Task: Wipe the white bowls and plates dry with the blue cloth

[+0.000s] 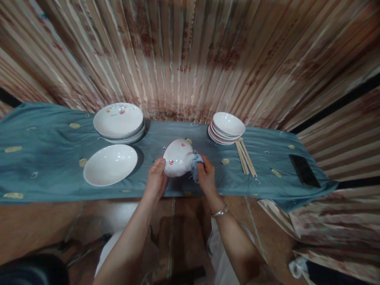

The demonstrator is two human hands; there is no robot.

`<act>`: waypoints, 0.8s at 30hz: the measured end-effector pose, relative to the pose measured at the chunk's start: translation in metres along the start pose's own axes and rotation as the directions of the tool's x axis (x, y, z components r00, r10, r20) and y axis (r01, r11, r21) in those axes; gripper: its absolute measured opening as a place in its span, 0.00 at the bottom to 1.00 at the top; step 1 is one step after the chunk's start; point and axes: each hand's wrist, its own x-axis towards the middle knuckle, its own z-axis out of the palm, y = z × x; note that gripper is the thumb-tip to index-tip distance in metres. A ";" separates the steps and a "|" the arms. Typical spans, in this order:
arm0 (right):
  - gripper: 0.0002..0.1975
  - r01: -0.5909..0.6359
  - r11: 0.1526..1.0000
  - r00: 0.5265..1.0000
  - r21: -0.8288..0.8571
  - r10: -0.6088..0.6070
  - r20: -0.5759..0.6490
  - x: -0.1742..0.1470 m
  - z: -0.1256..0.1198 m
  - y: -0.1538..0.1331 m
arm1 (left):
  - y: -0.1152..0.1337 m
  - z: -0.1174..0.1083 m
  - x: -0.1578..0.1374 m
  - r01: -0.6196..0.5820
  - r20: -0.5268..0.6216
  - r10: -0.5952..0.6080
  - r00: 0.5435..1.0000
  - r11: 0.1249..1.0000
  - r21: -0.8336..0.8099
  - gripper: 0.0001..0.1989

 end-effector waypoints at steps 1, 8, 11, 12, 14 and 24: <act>0.16 -0.031 0.999 1.000 0.019 0.031 -0.003 -0.002 0.003 0.003 | 0.000 -0.001 0.001 -0.005 -0.011 0.005 1.000 1.000 -0.019 0.22; 0.21 0.029 0.998 0.999 -0.059 -0.027 0.043 -0.032 0.028 0.014 | 0.000 -0.002 0.006 0.002 -0.155 -0.023 0.988 0.991 -0.133 0.09; 0.26 0.073 0.985 0.996 -0.159 -0.065 0.056 -0.046 0.036 0.016 | -0.001 -0.001 0.008 0.003 -0.182 -0.029 0.983 0.990 -0.143 0.05; 0.27 0.085 0.980 0.995 -0.181 -0.072 0.073 -0.051 0.039 0.016 | -0.001 0.000 0.008 0.001 -0.187 -0.029 0.982 0.990 -0.144 0.04; 0.29 0.111 0.970 0.989 -0.215 -0.088 0.117 -0.061 0.042 0.014 | -0.002 0.001 0.009 0.006 -0.195 -0.037 0.980 0.987 -0.160 0.04; 0.35 0.342 0.867 0.916 -0.362 -0.221 0.335 -0.089 0.038 -0.008 | 0.003 0.008 0.009 0.037 -0.243 -0.094 0.965 0.973 -0.227 0.06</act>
